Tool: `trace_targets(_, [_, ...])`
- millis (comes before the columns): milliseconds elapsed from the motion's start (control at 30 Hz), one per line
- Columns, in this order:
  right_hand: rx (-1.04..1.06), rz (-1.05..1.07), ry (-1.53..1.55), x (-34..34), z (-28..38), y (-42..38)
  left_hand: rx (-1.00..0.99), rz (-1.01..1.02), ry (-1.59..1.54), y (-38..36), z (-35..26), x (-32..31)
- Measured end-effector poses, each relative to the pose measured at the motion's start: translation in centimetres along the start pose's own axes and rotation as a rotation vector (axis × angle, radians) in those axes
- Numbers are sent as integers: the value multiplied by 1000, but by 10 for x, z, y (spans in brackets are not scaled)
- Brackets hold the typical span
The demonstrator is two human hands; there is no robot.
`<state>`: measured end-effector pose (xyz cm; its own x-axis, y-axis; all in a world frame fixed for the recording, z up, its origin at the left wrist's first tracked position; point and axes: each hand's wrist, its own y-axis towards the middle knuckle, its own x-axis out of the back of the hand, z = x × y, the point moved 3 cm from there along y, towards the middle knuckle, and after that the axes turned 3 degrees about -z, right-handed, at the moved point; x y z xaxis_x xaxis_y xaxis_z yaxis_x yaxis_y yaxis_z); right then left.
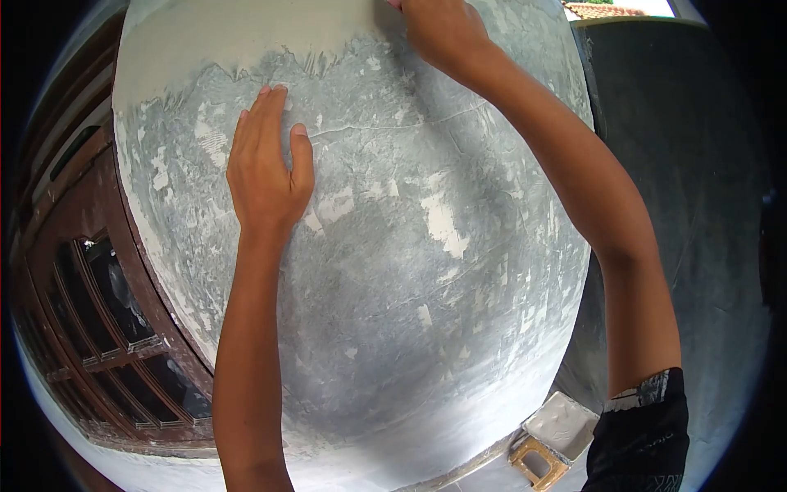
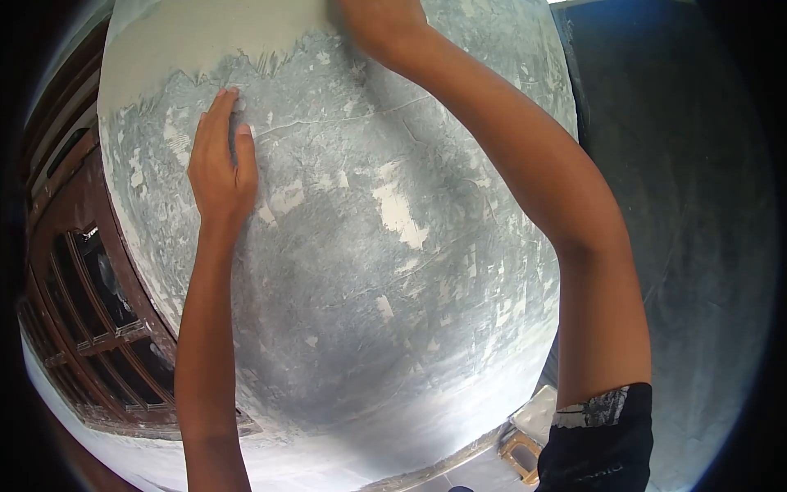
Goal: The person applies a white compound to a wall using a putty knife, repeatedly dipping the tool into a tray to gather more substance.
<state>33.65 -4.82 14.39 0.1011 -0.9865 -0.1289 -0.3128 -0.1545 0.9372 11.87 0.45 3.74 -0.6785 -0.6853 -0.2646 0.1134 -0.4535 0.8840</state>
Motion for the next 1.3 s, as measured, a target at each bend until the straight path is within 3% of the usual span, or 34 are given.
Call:
trace_targets(67, [121, -25, -5, -20, 9, 1, 4, -9, -11, 2, 1, 3])
trace_targets(200, [145, 211, -129, -17, 65, -90, 17, -10, -54, 0, 1, 2])
trace_targets(267, [139, 174, -31, 4, 71, -92, 8, -28, -36, 2, 3, 3])
trace_targets(400, [57, -107, 23, 6, 23, -16, 10, -22, -30, 2, 1, 2])
trace_targets(500, [-34, -55, -51, -39, -39, 36, 18, -17, -22, 0, 1, 1])
trace_targets(600, [60, 7, -59, -42, -42, -2, 17, -20, -24, 3, 2, 2])
trace_targets(733, [33, 248, -167, -6, 6, -68, 18, -23, -18, 1, 1, 1])
trace_targets(800, [34, 227, -158, 7, 8, -45, 18, -7, 9, 1, 0, 0])
trace_targets(867, [-6, 72, 31, 7, -6, 5, 14, 15, 35, 0, 0, 0])
trace_targets(933, [12, -57, -114, -39, -42, 47, 6, 19, 28, 0, 0, 1])
trace_targets(1033, [112, 81, -150, -50, -40, 43, 25, 31, -6, 1, -2, 2])
trace_targets(1167, [184, 92, -155, -19, 1, -66, 18, 20, 15, 0, -1, 1])
trace_targets(1200, [105, 189, -168, -12, 6, -79, 4, 17, 23, 1, -2, 0])
trace_targets(1300, [63, 94, -57, 3, -5, -53, -8, 25, 44, 1, -1, 0])
